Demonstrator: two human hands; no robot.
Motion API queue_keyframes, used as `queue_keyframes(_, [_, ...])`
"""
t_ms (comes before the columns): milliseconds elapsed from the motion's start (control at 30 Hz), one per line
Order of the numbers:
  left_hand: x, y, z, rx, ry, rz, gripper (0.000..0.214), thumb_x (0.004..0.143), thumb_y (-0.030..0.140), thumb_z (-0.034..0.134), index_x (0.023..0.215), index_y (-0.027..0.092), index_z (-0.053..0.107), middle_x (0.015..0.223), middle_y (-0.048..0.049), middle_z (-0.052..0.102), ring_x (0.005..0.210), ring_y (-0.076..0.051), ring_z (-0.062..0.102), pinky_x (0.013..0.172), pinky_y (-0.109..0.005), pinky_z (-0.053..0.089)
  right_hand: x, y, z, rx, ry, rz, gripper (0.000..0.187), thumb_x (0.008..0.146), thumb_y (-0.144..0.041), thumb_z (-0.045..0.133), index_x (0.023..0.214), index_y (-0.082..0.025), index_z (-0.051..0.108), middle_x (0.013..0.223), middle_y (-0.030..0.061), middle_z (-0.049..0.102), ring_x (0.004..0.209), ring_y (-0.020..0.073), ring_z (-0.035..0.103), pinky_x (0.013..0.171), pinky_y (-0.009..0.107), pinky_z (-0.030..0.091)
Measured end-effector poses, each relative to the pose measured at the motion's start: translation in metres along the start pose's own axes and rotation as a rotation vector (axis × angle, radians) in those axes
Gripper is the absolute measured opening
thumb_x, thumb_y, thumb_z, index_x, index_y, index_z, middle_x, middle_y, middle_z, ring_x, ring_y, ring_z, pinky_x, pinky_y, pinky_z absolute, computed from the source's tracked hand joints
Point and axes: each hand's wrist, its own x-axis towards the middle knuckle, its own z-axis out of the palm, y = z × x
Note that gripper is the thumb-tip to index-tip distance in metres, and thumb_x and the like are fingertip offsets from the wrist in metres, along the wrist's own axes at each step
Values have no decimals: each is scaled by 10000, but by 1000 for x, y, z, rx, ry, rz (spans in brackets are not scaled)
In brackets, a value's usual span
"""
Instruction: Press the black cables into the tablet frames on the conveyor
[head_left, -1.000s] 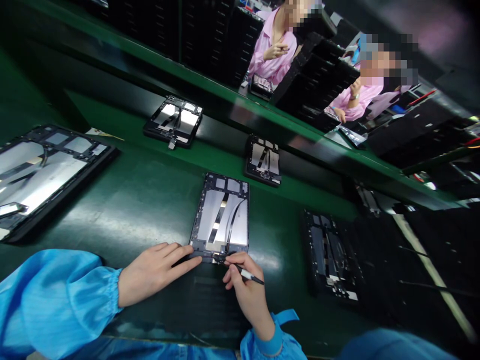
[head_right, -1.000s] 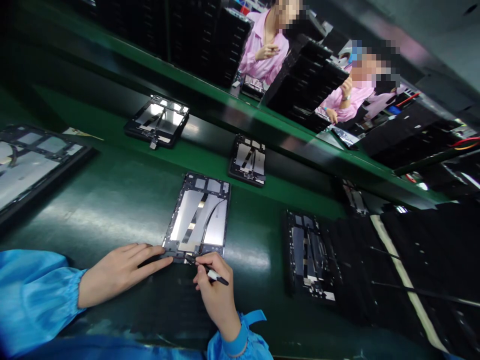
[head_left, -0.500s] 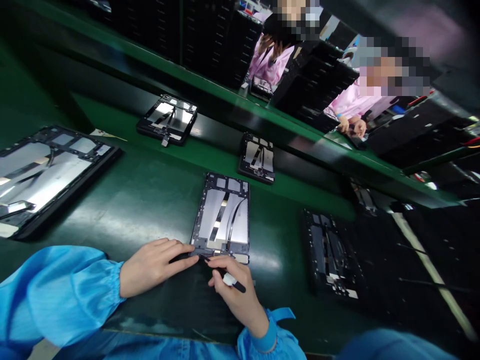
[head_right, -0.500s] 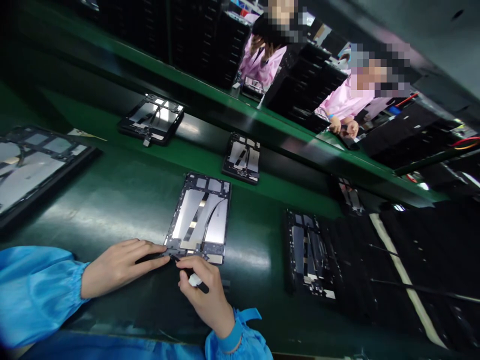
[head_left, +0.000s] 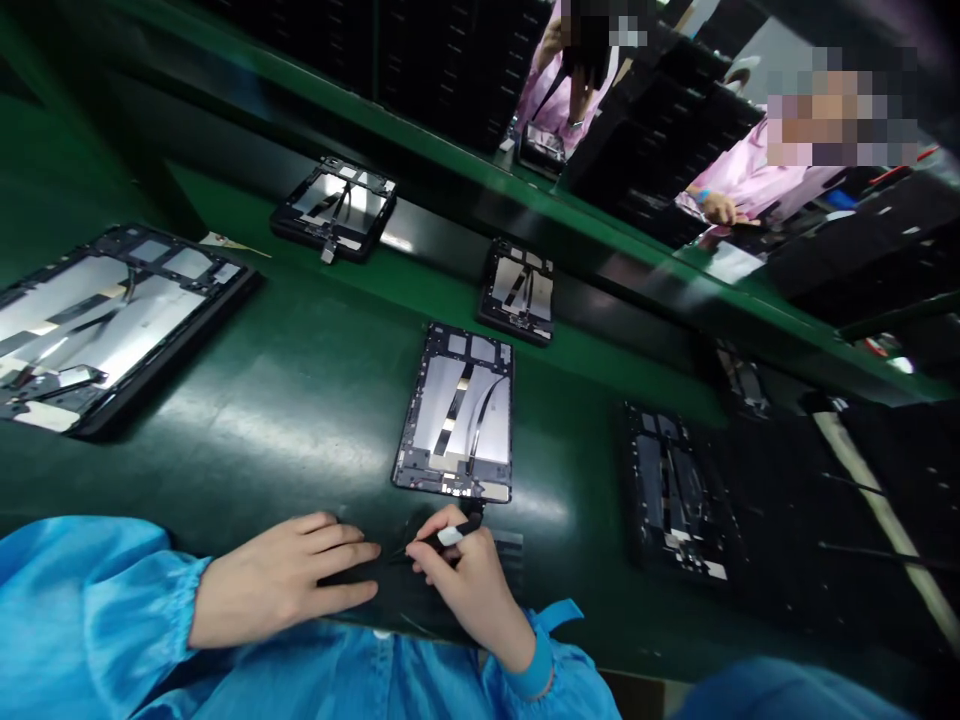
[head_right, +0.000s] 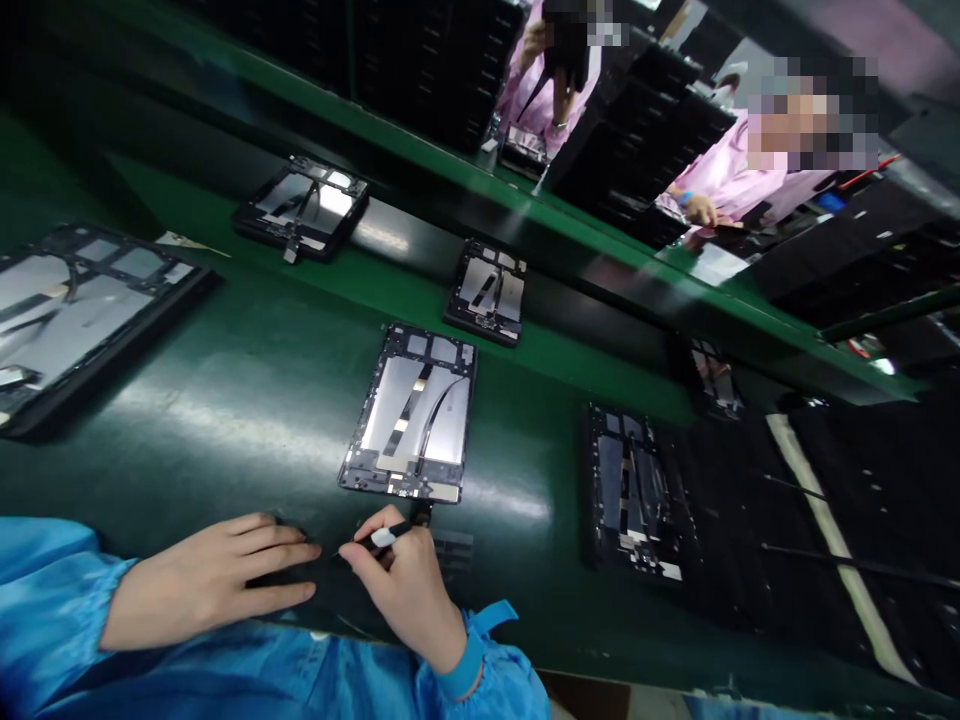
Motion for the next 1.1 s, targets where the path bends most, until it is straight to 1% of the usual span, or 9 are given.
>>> queue_keyframes(133, [3, -2, 0, 18, 17, 2, 427, 1020, 94, 364, 1235, 280, 682, 1293, -42, 682, 1106, -234, 593, 910, -378, 427, 3, -10, 5, -224, 27, -122, 133, 899, -295, 706, 822, -205, 645, 753, 2, 682, 640, 174, 667, 586, 264, 490])
queue_keyframes(300, [4, -2, 0, 10, 9, 0, 433, 1022, 92, 362, 1250, 288, 673, 1275, -41, 687, 1105, -229, 586, 919, -379, 420, 4, -9, 11, -250, 24, -134, 120, 911, -268, 703, 821, -209, 650, 754, -1, 683, 674, 178, 670, 622, 268, 485])
queue_keyframes(433, [5, 1, -3, 2, 14, -16, 412, 1035, 104, 365, 1228, 285, 680, 1273, -46, 684, 1094, -240, 580, 912, -381, 426, 4, -1, 8, -55, 47, -90, 185, 923, -351, 675, 807, -211, 639, 722, -4, 659, 650, 177, 671, 601, 271, 528])
queue_keyframes(533, [11, 1, -9, -50, 8, -62, 311, 1019, 136, 480, 1184, 295, 691, 1251, -29, 688, 1044, -227, 589, 877, -358, 461, 15, -5, -9, 167, 100, -33, 279, 905, -449, 688, 787, -211, 604, 693, -13, 645, 567, 156, 660, 525, 253, 558])
queue_keyframes(633, [24, -10, -13, -81, 41, -90, 318, 1050, 139, 424, 1220, 261, 662, 1227, -55, 689, 977, -204, 607, 820, -333, 480, 36, -19, -31, 198, 145, -39, 331, 872, -494, 724, 777, -207, 589, 715, -5, 665, 582, 156, 686, 532, 251, 584])
queue_keyframes(733, [40, -29, -13, 18, 114, -104, 317, 1082, 147, 356, 1214, 211, 638, 1175, -65, 699, 951, -199, 618, 800, -322, 476, 63, -33, -44, 188, 41, 19, 378, 830, -535, 745, 798, -209, 558, 641, -18, 663, 567, 180, 724, 467, 223, 555])
queue_keyframes(867, [52, -47, -9, 134, 171, -70, 285, 1088, 149, 363, 1170, 183, 634, 1116, -41, 716, 954, -184, 620, 819, -297, 470, 88, -36, -47, 191, -84, 110, 449, 764, -586, 763, 820, -217, 513, 551, -40, 656, 547, 208, 747, 412, 200, 533])
queue_keyframes(967, [51, -51, -5, 171, 185, -61, 284, 1084, 138, 367, 1181, 179, 630, 1140, -41, 718, 995, -183, 618, 850, -295, 472, 95, -33, -47, 207, -112, 147, 462, 734, -584, 773, 817, -221, 500, 541, -46, 656, 538, 208, 749, 391, 187, 519])
queue_keyframes(1100, [47, -50, -4, 178, 160, -78, 278, 1074, 134, 388, 1203, 199, 625, 1145, -41, 721, 1013, -176, 623, 866, -288, 481, 94, -34, -47, 185, -134, 157, 415, 760, -540, 757, 839, -217, 509, 561, -31, 674, 560, 214, 756, 401, 191, 520])
